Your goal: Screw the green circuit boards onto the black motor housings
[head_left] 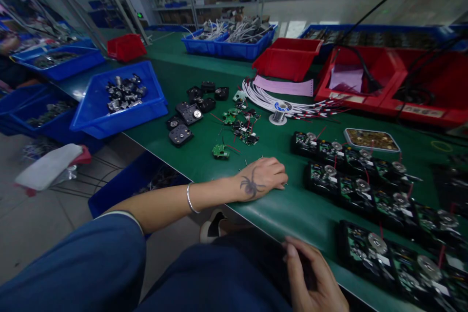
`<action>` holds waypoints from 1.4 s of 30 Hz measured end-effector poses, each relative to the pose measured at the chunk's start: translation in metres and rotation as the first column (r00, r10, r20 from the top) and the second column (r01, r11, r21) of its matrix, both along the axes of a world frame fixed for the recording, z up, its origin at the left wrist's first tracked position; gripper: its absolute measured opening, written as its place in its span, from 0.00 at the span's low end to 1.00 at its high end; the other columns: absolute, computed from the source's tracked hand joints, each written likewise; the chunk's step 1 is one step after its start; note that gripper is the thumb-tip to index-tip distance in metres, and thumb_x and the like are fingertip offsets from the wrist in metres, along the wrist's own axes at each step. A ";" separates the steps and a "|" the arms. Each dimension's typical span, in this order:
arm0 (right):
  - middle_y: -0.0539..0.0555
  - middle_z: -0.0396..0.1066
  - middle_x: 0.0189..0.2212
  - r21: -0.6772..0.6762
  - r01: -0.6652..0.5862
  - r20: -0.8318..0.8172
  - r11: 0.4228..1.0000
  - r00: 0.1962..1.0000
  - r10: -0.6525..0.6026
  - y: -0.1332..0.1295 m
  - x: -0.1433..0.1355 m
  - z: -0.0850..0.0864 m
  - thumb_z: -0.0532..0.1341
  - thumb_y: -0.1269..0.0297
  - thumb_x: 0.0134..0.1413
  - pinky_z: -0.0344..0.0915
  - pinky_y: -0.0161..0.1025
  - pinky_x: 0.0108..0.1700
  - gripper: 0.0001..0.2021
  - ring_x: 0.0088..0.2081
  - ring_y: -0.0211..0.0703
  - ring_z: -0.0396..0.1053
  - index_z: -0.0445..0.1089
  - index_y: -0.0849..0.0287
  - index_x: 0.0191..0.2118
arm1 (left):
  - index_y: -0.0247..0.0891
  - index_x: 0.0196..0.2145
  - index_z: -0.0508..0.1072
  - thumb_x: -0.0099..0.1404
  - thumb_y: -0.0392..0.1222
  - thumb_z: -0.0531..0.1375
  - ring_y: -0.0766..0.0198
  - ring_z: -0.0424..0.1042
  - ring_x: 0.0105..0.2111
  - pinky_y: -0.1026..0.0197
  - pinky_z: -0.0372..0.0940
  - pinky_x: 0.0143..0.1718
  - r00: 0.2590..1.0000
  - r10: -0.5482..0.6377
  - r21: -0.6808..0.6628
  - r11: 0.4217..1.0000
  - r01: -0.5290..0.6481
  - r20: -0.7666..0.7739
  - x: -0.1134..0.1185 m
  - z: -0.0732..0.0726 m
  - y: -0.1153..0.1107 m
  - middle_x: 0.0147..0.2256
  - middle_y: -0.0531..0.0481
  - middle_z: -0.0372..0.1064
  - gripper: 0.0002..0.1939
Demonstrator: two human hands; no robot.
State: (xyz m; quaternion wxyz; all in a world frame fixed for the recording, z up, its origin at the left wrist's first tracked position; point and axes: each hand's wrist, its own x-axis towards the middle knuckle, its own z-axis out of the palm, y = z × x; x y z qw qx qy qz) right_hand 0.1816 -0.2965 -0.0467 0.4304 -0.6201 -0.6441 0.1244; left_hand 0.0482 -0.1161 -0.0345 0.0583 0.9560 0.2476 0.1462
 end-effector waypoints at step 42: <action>0.47 0.67 0.17 -0.492 0.011 -0.691 0.871 0.603 -0.398 0.019 -0.012 0.039 0.62 0.49 0.54 0.61 0.31 0.31 0.17 0.23 0.35 0.63 0.71 0.59 0.38 | 0.33 0.45 0.66 0.66 0.44 0.59 0.65 0.69 0.39 0.64 0.65 0.43 0.895 0.171 -0.451 0.892 0.037 0.412 -0.033 0.035 -0.051 0.39 0.48 0.70 0.14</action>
